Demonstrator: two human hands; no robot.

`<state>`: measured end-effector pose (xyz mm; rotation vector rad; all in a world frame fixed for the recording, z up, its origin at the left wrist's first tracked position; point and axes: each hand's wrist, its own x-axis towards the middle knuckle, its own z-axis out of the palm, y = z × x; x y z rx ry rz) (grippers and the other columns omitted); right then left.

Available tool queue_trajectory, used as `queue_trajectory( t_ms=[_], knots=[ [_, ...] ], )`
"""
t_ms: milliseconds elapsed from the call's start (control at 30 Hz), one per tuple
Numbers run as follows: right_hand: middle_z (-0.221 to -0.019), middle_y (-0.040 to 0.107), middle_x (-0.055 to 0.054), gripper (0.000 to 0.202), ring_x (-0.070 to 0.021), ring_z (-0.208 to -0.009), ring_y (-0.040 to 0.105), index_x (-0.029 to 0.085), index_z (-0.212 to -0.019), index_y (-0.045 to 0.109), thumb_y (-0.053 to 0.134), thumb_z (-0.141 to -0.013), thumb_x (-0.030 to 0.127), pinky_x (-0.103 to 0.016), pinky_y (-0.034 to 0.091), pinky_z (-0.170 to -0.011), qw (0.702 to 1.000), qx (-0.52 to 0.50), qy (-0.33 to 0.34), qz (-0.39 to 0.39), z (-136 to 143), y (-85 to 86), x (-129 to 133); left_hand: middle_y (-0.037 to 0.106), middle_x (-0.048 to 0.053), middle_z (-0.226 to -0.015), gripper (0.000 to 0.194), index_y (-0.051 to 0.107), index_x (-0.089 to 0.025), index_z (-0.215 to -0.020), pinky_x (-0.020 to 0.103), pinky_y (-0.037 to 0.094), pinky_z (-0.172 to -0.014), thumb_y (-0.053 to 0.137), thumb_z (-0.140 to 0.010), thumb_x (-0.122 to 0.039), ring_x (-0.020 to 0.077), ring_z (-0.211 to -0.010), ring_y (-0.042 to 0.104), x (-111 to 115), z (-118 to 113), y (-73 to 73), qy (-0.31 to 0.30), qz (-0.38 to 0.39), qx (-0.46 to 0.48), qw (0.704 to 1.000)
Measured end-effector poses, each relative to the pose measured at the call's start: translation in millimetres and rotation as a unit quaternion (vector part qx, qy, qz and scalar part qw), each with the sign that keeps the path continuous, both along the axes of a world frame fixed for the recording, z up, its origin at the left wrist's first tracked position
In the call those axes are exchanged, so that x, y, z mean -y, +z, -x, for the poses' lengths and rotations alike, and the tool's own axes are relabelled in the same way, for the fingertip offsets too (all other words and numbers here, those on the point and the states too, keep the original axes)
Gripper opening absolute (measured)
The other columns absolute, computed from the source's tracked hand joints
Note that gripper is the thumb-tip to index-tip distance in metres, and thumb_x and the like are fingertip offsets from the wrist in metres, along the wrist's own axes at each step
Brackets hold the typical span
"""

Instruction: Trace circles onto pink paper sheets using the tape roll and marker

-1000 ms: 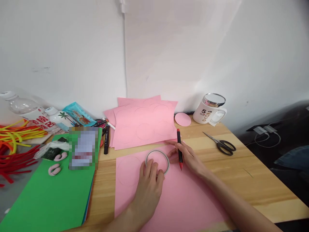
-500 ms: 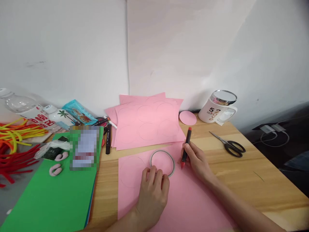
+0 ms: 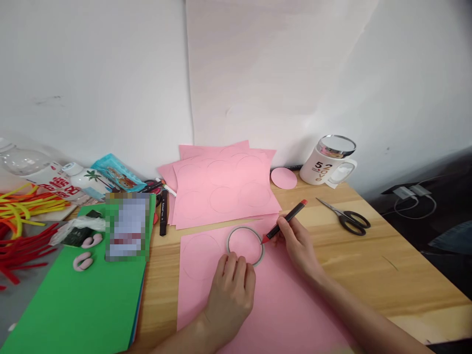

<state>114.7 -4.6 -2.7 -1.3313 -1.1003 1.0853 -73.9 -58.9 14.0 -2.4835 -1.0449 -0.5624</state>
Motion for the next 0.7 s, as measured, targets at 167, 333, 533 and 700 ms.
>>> queue_trajectory(
  t_ms=[167,333,533,700],
  knots=[
    [-0.066,0.059,0.001,0.031,-0.0168,-0.064,0.059,0.023,-0.082,0.05,0.044,-0.094,0.05,-0.029,0.046,-0.063,0.998,0.007,0.05,-0.04,-2.9,-0.2,2.0,0.065,0.013,-0.091,0.024,0.061,-0.008,-0.093,0.04,0.043,-0.081,0.041,-0.083,-0.001,0.0256,-0.088,0.061,1.6,1.4,-2.8,-0.008,-0.012,0.013,1.0],
    [-0.068,0.059,0.001,0.029,-0.0179,-0.067,0.059,0.023,-0.084,0.051,0.042,-0.095,0.049,-0.03,0.046,-0.065,0.998,0.01,0.059,-0.036,-3.8,-3.2,1.9,0.066,0.013,-0.089,0.02,0.061,-0.007,-0.092,0.039,0.043,-0.08,0.045,-0.083,-0.001,0.0246,-0.087,0.062,0.9,1.3,-4.6,-0.026,-0.016,0.013,0.999],
    [-0.072,0.061,0.0,0.029,-0.0185,-0.07,0.059,0.024,-0.084,0.052,0.043,-0.095,0.05,-0.031,0.046,-0.068,0.997,-0.019,0.073,-0.014,-4.9,-5.7,1.2,0.067,0.014,-0.088,0.022,0.062,-0.006,-0.09,0.038,0.043,-0.079,0.042,-0.083,0.0,0.0238,-0.084,0.061,1.1,1.2,-3.4,-0.027,-0.024,0.026,0.999],
    [-0.071,0.06,0.0,0.027,-0.0172,-0.067,0.058,0.024,-0.086,0.051,0.046,-0.094,0.049,-0.031,0.048,-0.068,0.994,-0.078,0.082,-0.006,-4.8,-7.5,-1.0,0.067,0.014,-0.089,0.026,0.063,-0.006,-0.092,0.038,0.044,-0.079,0.039,-0.083,-0.001,0.024,-0.084,0.061,1.9,2.8,-1.3,-0.025,-0.016,0.025,0.999]
  ],
)
